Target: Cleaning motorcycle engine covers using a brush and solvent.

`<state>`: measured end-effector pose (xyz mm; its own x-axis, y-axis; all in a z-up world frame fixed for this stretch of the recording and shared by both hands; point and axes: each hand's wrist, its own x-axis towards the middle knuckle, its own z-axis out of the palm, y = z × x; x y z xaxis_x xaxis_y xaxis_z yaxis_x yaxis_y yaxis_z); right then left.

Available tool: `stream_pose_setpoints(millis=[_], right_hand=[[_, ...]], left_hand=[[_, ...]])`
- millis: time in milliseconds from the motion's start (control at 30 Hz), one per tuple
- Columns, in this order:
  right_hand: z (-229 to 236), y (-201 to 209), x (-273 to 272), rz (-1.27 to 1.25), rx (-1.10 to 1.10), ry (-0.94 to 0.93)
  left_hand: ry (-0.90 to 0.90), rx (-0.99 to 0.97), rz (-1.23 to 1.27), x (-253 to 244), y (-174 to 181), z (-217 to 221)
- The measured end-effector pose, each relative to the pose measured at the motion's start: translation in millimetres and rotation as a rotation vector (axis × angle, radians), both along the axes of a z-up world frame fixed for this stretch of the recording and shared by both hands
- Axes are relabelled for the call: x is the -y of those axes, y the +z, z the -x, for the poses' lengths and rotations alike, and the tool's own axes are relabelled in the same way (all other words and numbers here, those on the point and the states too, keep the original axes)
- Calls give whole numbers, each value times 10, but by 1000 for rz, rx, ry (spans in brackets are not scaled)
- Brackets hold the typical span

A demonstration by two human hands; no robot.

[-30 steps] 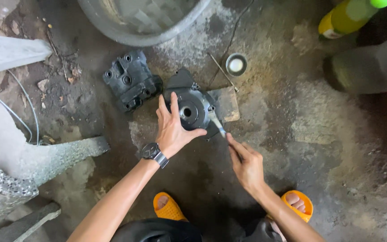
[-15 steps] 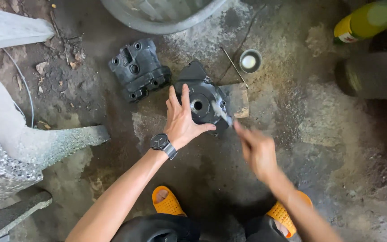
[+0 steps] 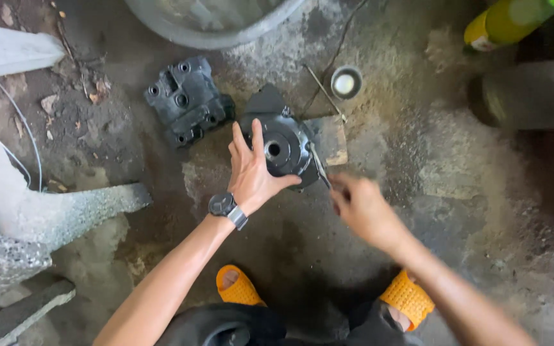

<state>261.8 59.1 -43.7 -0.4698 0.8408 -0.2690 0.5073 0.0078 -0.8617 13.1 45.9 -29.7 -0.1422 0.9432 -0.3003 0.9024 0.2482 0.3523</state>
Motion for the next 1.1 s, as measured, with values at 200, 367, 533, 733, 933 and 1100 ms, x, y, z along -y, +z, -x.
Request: stream_pose_setpoints(millis=[200,367,533,733,933,1100], right_hand=[[272,441,-400,919,-170,-187],[27,-594,988,-2,-2,-50],[-54,-622,983,-257,144,98],[-161,-633,922,-263,158,122],[-115,-641,947,-320,179,49],[-101,-670,1033,-352,71,-20]], left_hand=[[-38,-3,-30,7,-66,59],[-29,16,-29,-3,-52,67],[-59,16,-11,-49,-7,104],[-75,1,7,-45,-19,117],[-52,5,62,-81,52,73],[-60,-7,44,-43,34,67]])
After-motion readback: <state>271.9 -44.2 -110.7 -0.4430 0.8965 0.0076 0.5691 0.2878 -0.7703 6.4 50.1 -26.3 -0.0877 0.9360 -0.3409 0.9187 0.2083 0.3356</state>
